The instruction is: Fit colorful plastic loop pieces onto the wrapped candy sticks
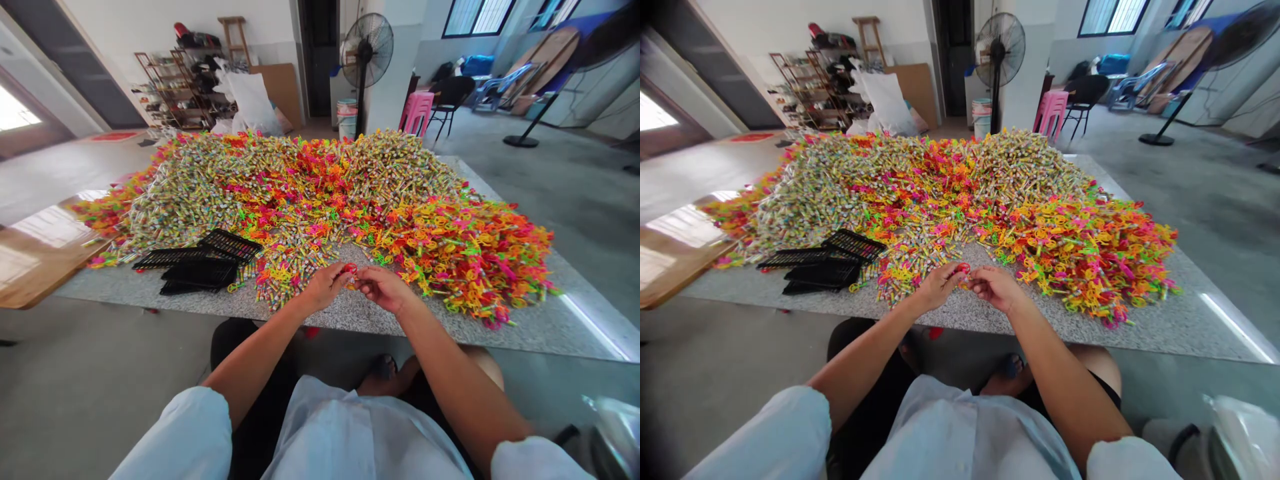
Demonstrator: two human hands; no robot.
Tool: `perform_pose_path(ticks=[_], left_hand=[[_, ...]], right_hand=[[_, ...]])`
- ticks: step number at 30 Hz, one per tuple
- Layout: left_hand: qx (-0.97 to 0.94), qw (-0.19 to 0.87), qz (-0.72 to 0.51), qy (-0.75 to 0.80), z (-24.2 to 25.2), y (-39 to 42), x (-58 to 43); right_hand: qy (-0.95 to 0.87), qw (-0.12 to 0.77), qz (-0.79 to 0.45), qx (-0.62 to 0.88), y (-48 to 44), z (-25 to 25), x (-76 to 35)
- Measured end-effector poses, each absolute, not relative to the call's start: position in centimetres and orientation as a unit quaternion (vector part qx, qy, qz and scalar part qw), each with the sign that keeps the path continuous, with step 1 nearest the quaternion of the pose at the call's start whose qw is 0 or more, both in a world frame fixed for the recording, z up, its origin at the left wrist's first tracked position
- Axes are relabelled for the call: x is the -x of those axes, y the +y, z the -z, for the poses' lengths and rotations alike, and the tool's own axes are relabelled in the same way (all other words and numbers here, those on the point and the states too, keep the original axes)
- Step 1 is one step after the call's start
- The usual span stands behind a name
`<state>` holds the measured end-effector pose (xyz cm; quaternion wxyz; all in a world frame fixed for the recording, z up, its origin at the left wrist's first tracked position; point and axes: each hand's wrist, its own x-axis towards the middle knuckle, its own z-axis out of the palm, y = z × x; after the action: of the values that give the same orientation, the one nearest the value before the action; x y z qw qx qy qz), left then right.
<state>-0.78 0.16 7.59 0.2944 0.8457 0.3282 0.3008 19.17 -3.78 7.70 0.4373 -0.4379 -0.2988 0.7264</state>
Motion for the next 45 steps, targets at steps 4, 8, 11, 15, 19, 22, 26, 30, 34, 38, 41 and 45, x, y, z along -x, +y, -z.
perform_pose_path(ticks=[4, 8, 11, 15, 19, 22, 26, 30, 34, 38, 41, 45], left_hand=[[-0.840, 0.293, -0.319, 0.327, -7.1, -0.4, 0.4], [-0.850, 0.283, -0.296, 0.333, -5.9, 0.3, 0.4], [-0.830, 0.293, -0.310, 0.359, -4.9, 2.0, 1.9], [-0.822, 0.217, -0.303, 0.430, -3.7, 4.3, 5.8], [-0.862, 0.172, -0.236, 0.415, -2.1, 4.7, 8.2], [-0.879, 0.123, -0.207, 0.411, -1.1, 4.8, 7.8], [-0.888, 0.070, -0.160, 0.425, -1.0, 5.7, 6.3], [-0.922, 0.055, -0.064, 0.377, -1.7, 6.6, 5.4], [-0.930, 0.042, -0.024, 0.363, -2.4, 7.4, 5.4], [-0.915, 0.104, -0.068, 0.384, -2.6, 8.2, 6.1], [-0.852, 0.224, -0.158, 0.447, -2.5, 8.3, 6.4], [-0.684, 0.437, -0.320, 0.489, -2.2, 7.1, 5.3]], right_hand=[[-0.286, 0.454, -0.721, 0.438, -3.9, -7.7, -18.8], [-0.334, 0.434, -0.700, 0.458, -3.2, -7.2, -19.1], [-0.347, 0.473, -0.624, 0.516, -1.9, -8.0, -21.3], [-0.291, 0.697, -0.433, 0.492, 0.2, -11.1, -26.8], [-0.323, 0.731, -0.394, 0.455, 1.3, -11.4, -28.6], [-0.449, 0.555, -0.441, 0.544, 0.7, -7.4, -24.8], [-0.701, 0.324, -0.298, 0.561, -1.0, -1.2, -17.6], [-0.791, 0.155, -0.149, 0.573, -1.8, 0.5, -14.1], [-0.802, 0.083, -0.116, 0.580, -1.5, -0.2, -13.9], [-0.801, 0.122, -0.152, 0.566, -1.8, -0.2, -15.2], [-0.754, 0.230, -0.249, 0.564, -2.4, 0.2, -16.3], [-0.601, 0.403, -0.408, 0.557, -3.4, 0.8, -16.3]])
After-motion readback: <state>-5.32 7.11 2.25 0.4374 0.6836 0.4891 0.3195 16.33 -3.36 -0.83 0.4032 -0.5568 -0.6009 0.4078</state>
